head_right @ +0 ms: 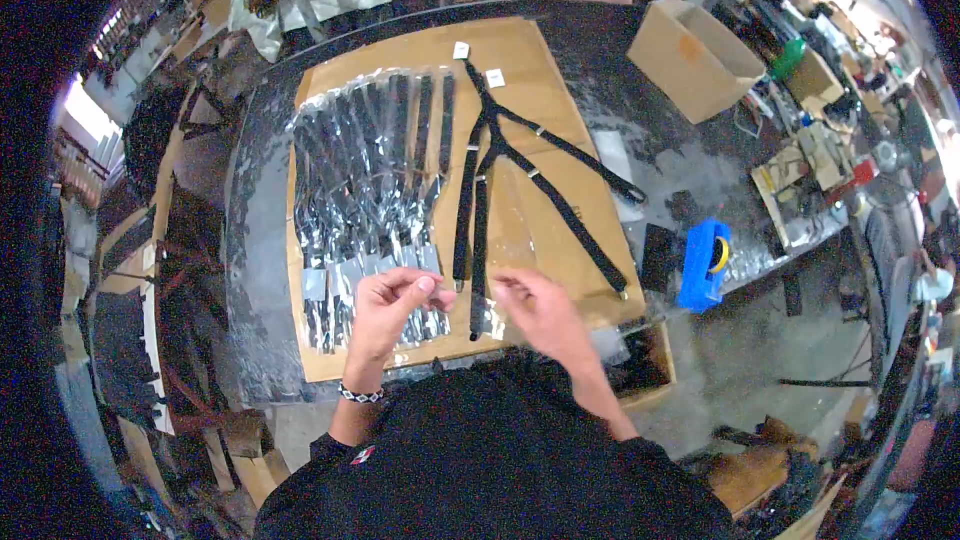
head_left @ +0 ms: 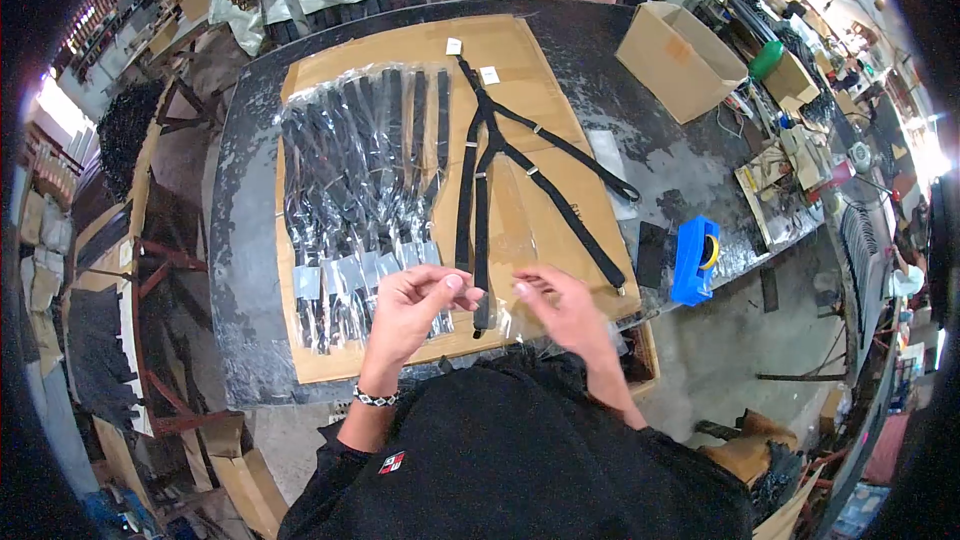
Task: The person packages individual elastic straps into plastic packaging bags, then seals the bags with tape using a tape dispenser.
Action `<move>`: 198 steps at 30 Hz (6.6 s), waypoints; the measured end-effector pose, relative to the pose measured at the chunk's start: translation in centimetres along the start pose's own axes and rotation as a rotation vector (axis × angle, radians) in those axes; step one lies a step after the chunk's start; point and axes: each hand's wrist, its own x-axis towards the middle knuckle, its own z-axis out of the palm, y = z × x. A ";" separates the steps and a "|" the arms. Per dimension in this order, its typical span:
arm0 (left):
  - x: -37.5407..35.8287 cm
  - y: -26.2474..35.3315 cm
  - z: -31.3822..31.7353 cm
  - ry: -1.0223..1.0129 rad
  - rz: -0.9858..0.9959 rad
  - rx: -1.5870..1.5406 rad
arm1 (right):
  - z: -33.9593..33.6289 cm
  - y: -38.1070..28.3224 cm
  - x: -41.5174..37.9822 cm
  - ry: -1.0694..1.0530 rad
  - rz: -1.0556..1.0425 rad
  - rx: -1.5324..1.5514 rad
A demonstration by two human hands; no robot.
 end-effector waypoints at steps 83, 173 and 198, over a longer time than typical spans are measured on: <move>-2.6 -5.9 -2.0 -0.062 -0.226 0.242 | 3.9 6.3 6.3 -0.085 0.377 0.628; -1.5 -7.6 -2.0 -0.005 -0.231 0.191 | 5.9 4.3 3.8 -0.226 0.271 0.727; -1.5 -8.6 -1.8 0.044 -0.221 0.120 | 6.9 7.2 6.0 -0.294 0.517 0.888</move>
